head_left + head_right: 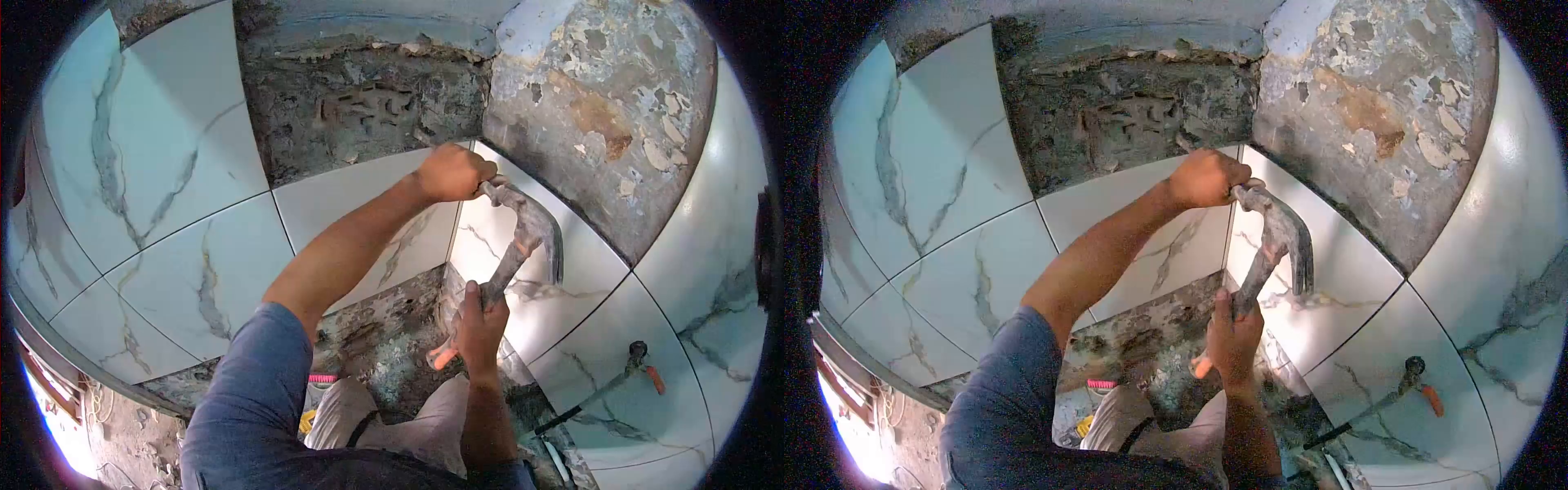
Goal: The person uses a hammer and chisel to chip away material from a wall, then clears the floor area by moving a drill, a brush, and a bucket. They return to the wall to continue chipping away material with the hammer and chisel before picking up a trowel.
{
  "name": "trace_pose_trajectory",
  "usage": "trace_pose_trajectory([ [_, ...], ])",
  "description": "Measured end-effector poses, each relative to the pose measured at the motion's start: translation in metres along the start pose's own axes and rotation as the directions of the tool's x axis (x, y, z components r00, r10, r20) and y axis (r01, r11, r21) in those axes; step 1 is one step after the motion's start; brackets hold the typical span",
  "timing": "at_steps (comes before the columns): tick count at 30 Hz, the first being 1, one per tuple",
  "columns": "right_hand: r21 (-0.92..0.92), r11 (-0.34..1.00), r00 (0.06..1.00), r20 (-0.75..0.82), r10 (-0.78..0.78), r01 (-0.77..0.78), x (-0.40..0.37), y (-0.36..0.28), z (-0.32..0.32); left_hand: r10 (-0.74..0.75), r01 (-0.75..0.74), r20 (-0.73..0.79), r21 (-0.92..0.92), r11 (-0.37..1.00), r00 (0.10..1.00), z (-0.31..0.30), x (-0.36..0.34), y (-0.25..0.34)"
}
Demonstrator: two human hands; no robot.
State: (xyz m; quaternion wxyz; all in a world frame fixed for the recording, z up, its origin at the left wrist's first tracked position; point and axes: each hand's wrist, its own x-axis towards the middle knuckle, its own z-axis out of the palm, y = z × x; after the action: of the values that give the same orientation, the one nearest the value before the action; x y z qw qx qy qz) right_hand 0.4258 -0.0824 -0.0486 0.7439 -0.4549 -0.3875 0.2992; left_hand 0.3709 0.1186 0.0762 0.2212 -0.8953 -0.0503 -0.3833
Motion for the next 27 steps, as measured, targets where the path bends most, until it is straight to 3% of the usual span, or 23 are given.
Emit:
trace_pose_trajectory([
  [1,-0.072,0.992,0.995,-0.009,-0.104,0.103,0.004,0.007,-0.004,0.005,-0.005,-0.007,0.005,1.0,1.0,0.003,0.002,-0.003],
  [5,0.191,0.979,0.997,-0.048,-0.062,0.07,-0.011,-0.02,-0.013,-0.08,0.08,-0.01,0.021,0.997,0.997,-0.002,0.006,-0.001],
  [7,0.251,0.946,0.977,-0.111,-0.181,0.204,-0.012,-0.036,-0.014,-0.058,0.054,-0.047,-0.066,0.996,0.997,-0.007,0.01,-0.002],
  [9,0.246,0.944,0.974,-0.111,-0.197,0.219,-0.016,-0.043,-0.02,-0.097,0.096,-0.03,-0.009,0.995,0.995,-0.007,0.009,0.003],
  [11,0.241,0.939,0.968,-0.104,-0.228,0.246,-0.017,-0.047,-0.023,-0.021,0.01,-0.187,-0.058,0.998,0.982,-0.002,0.009,0.005],
  [13,0.269,0.919,0.957,-0.126,-0.262,0.287,-0.019,-0.048,-0.023,-0.029,0.03,-0.198,0.001,1.0,0.98,0.003,0.009,0.005],
  [17,0.23,0.918,0.945,-0.133,-0.298,0.322,-0.025,-0.052,-0.023,-0.085,0.083,-0.2,-0.018,0.996,0.976,-0.001,0.008,-0.001],
  [20,0.305,0.891,0.94,-0.169,-0.297,0.336,-0.028,-0.05,-0.023,-0.093,0.08,-0.195,-0.076,0.994,0.976,-0.009,0.01,-0.001],
  [22,0.563,0.704,0.881,-0.098,-0.462,0.432,-0.026,-0.047,-0.016,-0.096,0.08,-0.182,-0.095,0.992,0.979,-0.015,0.01,0.001],
  [24,0.148,0.863,0.876,-0.091,-0.474,0.483,-0.01,0.005,-0.016,-0.084,0.068,-0.173,-0.098,0.993,0.981,-0.017,0.008,-0.002],
  [25,-0.072,0.877,0.873,-0.088,-0.48,0.475,-0.002,0.032,-0.016,-0.076,0.058,-0.166,-0.108,0.992,0.983,-0.017,0.008,-0.002],
  [27,-0.17,0.957,0.971,0.003,-0.238,0.235,0.006,0.021,-0.003,-0.084,0.07,-0.158,-0.094,0.993,0.984,-0.013,0.008,-0.003],
])
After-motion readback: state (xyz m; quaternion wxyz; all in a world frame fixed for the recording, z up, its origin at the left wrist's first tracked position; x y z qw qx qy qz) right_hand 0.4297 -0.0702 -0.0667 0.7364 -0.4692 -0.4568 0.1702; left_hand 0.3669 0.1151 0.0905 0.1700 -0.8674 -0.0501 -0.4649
